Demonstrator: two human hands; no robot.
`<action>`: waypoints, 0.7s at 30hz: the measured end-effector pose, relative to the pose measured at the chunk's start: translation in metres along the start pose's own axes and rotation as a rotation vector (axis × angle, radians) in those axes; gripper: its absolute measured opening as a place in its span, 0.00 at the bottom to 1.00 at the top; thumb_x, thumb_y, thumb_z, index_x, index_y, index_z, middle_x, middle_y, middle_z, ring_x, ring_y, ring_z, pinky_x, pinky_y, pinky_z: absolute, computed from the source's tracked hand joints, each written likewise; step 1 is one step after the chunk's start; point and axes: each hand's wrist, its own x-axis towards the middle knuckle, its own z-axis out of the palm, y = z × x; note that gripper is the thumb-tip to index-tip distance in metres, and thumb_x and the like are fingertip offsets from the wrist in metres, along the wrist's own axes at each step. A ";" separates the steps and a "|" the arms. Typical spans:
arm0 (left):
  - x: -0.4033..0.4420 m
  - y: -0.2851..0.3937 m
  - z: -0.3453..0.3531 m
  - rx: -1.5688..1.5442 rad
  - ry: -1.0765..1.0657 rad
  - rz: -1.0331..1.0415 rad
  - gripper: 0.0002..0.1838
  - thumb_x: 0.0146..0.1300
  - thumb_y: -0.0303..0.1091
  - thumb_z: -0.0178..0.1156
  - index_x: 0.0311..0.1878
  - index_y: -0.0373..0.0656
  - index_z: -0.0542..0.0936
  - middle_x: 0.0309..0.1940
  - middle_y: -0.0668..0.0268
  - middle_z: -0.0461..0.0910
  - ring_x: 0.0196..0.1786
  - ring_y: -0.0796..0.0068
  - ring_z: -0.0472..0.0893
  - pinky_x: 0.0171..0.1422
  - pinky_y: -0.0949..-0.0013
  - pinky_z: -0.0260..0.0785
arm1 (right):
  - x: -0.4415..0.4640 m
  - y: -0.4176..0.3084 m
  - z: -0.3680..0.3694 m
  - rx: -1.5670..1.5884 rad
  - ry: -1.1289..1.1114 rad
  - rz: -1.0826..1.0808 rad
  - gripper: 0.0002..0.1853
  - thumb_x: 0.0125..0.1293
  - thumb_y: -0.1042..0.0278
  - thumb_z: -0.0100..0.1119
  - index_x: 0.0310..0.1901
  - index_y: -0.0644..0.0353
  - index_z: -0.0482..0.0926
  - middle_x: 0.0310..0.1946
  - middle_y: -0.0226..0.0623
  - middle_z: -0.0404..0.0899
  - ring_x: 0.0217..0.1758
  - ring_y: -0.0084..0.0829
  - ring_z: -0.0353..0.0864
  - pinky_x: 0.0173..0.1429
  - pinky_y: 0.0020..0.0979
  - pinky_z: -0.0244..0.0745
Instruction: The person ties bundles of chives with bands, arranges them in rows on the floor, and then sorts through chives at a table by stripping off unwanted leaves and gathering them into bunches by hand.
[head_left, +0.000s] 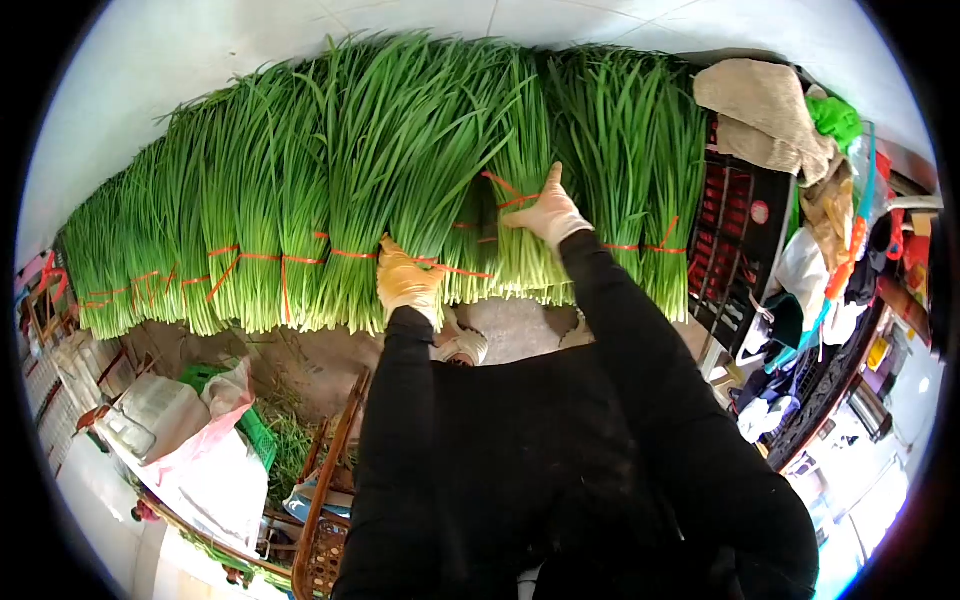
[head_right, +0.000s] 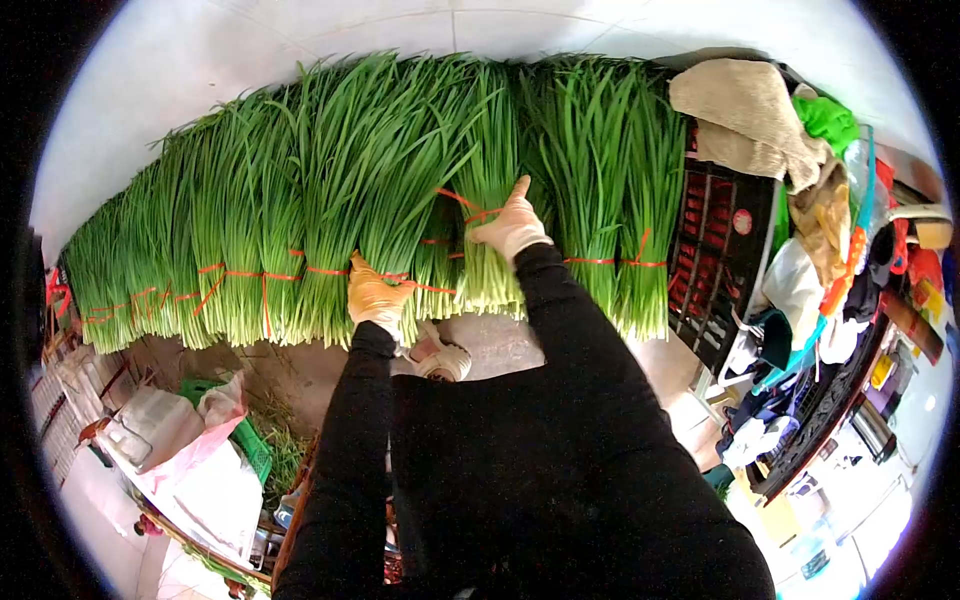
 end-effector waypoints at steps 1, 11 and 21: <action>-0.005 0.006 -0.016 -0.004 -0.039 0.032 0.60 0.31 0.44 0.73 0.63 0.30 0.44 0.49 0.42 0.67 0.52 0.57 0.71 0.53 0.64 0.66 | -0.014 0.003 -0.016 0.116 -0.051 -0.068 0.66 0.38 0.52 0.69 0.60 0.69 0.21 0.49 0.53 0.68 0.51 0.38 0.70 0.57 0.20 0.63; -0.146 0.000 -0.156 -1.131 -1.248 0.117 0.28 0.46 0.31 0.61 0.54 0.40 0.67 0.53 0.57 0.69 0.55 0.66 0.69 0.61 0.62 0.60 | -0.247 0.038 -0.143 0.868 -0.730 -0.228 0.49 0.43 0.53 0.66 0.61 0.65 0.49 0.54 0.52 0.65 0.52 0.43 0.70 0.56 0.42 0.65; -0.266 0.021 -0.162 -1.232 -1.043 -0.113 0.42 0.43 0.30 0.64 0.62 0.39 0.53 0.54 0.61 0.66 0.55 0.66 0.67 0.60 0.64 0.57 | -0.374 0.046 -0.090 1.087 -0.372 -0.037 0.55 0.39 0.61 0.71 0.64 0.65 0.42 0.60 0.41 0.56 0.62 0.32 0.56 0.65 0.31 0.48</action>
